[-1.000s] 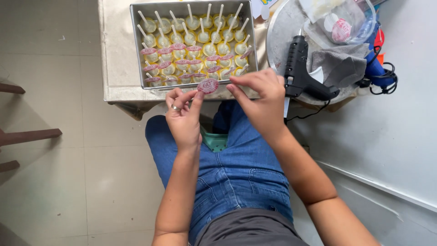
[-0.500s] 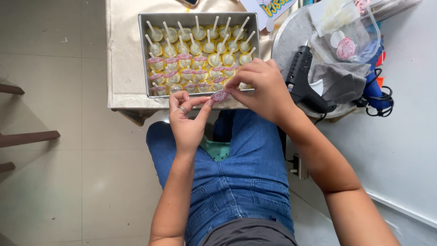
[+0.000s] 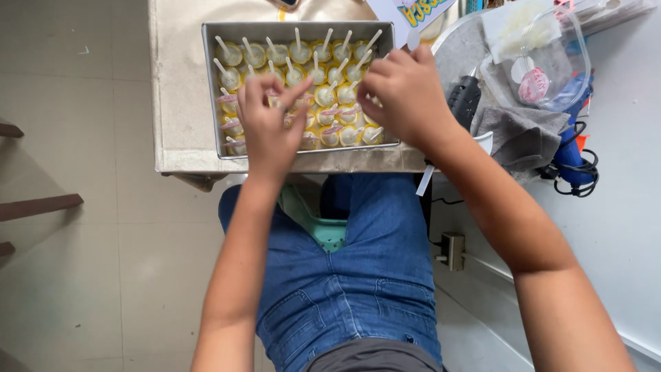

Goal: Applying decorative labels to packaged lollipops using a glue gun.

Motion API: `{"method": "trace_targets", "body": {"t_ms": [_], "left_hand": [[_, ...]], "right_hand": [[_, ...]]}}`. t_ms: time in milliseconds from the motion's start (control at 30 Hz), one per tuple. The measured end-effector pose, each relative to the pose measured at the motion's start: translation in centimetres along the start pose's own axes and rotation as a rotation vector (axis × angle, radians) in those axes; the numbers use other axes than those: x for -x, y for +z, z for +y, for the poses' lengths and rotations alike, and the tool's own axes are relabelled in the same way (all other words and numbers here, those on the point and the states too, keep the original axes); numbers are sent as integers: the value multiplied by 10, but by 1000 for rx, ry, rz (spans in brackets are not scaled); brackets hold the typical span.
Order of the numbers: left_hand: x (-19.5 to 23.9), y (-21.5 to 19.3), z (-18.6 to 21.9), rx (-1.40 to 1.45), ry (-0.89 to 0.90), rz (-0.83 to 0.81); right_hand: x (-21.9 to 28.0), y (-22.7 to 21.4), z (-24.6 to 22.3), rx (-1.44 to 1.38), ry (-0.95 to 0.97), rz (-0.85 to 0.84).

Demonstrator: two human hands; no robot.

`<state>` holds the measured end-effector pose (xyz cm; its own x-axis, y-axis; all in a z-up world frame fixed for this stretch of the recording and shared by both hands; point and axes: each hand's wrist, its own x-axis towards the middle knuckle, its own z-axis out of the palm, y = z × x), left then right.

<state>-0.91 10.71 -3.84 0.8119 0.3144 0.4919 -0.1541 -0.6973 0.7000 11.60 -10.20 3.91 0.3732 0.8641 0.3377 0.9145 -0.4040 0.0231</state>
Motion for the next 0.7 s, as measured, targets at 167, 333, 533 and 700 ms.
{"method": "trace_targets", "body": {"t_ms": [167, 333, 533, 700], "left_hand": [[-35, 27, -32, -234, 182, -89], [-52, 49, -34, -242, 244, -180], [-49, 56, -43, -269, 260, -113], [-54, 49, -39, -274, 233, -156]], "right_hand": [[-7, 56, 28, 119, -17, -20], [-9, 90, 30, 112, -13, -85], [-9, 103, 29, 79, 33, -95], [-7, 111, 28, 42, 68, -69]]}}
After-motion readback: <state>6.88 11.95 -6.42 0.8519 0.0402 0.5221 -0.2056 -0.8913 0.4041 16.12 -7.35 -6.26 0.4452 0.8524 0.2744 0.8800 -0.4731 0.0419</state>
